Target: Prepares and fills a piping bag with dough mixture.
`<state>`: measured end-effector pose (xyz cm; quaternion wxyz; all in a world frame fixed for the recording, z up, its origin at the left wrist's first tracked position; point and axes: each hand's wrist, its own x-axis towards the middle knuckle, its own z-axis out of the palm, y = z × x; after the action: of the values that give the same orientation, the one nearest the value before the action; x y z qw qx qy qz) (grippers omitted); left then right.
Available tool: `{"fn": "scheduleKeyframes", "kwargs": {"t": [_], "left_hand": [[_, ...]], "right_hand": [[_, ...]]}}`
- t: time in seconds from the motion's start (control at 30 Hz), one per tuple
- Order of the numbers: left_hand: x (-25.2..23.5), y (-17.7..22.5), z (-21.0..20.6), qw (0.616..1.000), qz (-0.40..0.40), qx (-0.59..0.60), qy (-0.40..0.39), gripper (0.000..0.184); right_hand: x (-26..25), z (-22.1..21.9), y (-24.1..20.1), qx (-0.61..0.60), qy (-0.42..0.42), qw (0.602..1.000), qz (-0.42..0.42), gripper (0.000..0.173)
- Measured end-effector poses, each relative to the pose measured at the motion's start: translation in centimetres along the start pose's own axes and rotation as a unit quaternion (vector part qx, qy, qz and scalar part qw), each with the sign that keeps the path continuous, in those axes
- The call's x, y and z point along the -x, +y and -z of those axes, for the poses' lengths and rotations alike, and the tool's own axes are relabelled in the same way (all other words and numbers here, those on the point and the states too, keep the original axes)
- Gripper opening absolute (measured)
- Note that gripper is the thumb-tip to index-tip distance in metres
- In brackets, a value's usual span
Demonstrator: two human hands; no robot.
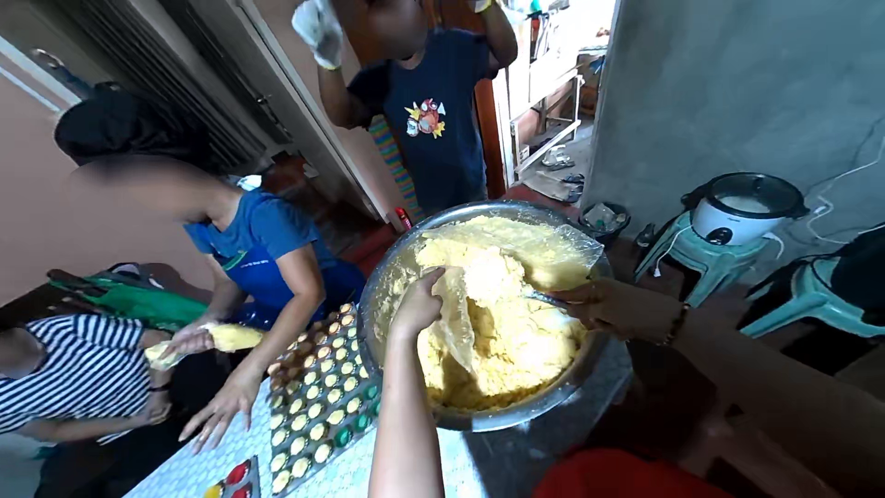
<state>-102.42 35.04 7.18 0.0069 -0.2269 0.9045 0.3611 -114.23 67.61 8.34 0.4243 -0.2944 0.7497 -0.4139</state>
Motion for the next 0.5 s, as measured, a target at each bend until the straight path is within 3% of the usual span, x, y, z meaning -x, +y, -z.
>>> {"fn": "scheduleKeyframes", "kwargs": {"t": [0.27,0.5], "left_hand": [[-4.0,3.5,-1.4,0.998,-0.015,-0.006,-0.055,0.062],[-3.8,4.4,-1.6,0.999,0.005,0.025,-0.044,0.053]], "right_hand": [[-0.4,-0.3,0.9,-0.019,-0.003,1.0,-0.004,0.046],[-5.2,-2.1,0.9,0.229,0.086,0.97,0.009,0.048]]}}
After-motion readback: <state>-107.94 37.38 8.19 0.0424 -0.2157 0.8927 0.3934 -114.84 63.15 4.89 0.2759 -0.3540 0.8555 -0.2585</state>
